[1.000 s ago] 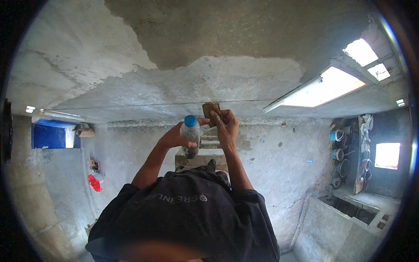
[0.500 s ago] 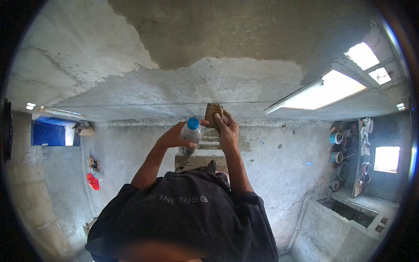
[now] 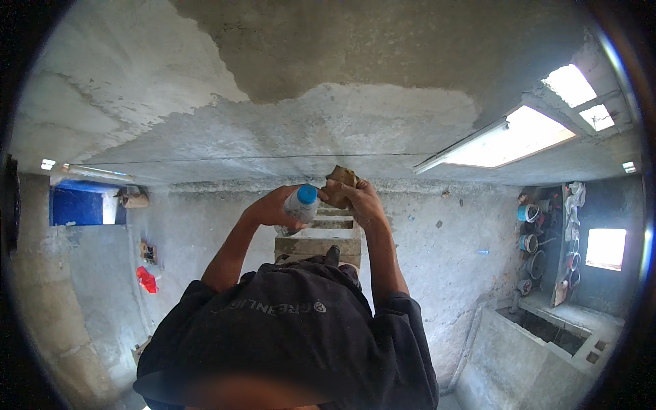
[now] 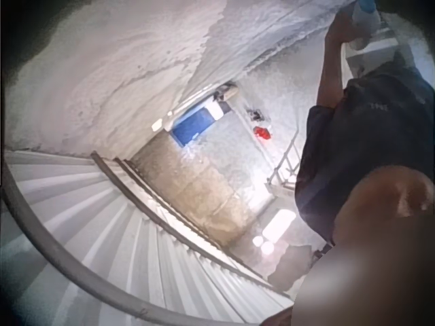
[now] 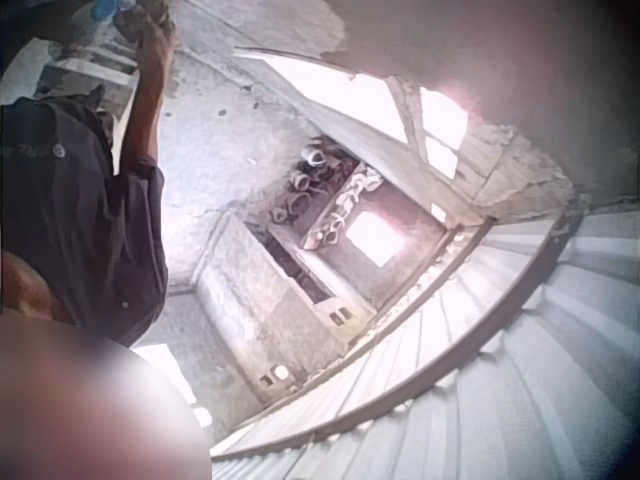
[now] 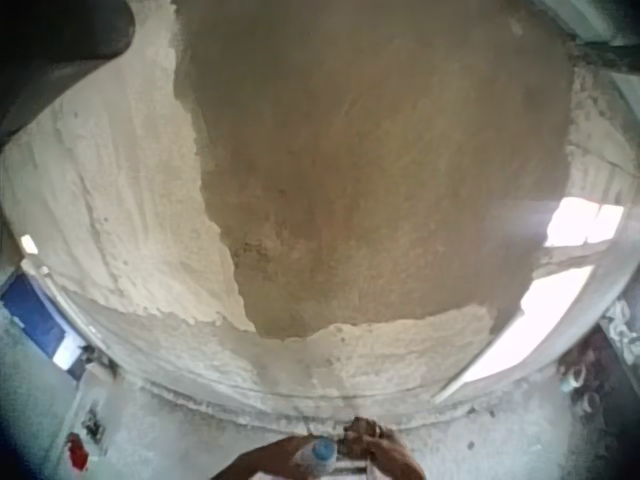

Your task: The person sands a wall section with a piece of sandpaper to smooth it.

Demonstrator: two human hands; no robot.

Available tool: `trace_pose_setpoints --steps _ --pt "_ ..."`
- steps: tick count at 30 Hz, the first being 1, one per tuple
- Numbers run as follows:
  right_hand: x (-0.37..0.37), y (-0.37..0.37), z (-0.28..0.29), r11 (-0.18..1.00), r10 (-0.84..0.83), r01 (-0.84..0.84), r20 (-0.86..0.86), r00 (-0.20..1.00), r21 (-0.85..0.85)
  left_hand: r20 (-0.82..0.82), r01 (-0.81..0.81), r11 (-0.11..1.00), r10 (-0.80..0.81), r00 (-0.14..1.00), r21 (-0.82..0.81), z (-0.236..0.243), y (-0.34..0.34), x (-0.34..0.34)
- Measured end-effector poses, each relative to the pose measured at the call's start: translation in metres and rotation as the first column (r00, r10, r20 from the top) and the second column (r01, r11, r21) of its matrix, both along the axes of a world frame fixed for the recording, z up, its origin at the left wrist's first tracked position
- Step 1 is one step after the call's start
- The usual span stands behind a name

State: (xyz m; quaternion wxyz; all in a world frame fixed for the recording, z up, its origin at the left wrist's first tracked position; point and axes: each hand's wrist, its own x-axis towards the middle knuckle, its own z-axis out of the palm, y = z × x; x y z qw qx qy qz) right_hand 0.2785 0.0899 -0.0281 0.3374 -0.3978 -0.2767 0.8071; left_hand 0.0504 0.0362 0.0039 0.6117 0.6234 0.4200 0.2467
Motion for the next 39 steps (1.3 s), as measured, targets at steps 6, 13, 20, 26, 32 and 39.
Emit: trace_pose_setpoints --steps 6,13,20,26,32,39 --pt "-0.011 0.000 0.009 0.993 -0.088 0.091 0.053 0.995 -0.071 0.052 -0.038 0.998 0.035 0.998 0.047 0.014 0.002 -0.002" --pt "-0.026 -0.003 0.004 0.965 -0.215 0.190 -0.129 0.968 -0.181 0.058 -0.073 0.995 0.069 0.996 0.062 0.016 -0.002 -0.009" --pt "-0.024 -0.011 -0.001 0.996 -0.076 0.081 -0.133 0.988 0.028 0.035 -0.110 0.991 0.108 0.994 0.073 0.009 -0.008 -0.015" --pt "-0.020 -0.004 0.011 0.956 -0.159 0.126 0.106 0.982 0.267 -0.034 -0.277 0.954 0.282 0.959 0.116 -0.008 -0.014 -0.027" --pt "-0.027 -0.005 0.013 0.960 -0.238 0.204 0.174 0.956 0.193 -0.429 -0.319 0.926 0.376 0.821 0.202 -0.002 -0.020 -0.033" --pt "-0.035 -0.017 -0.012 0.981 -0.169 0.157 0.117 0.979 0.111 -0.836 -0.097 0.987 0.162 0.524 0.130 0.025 -0.022 -0.010"
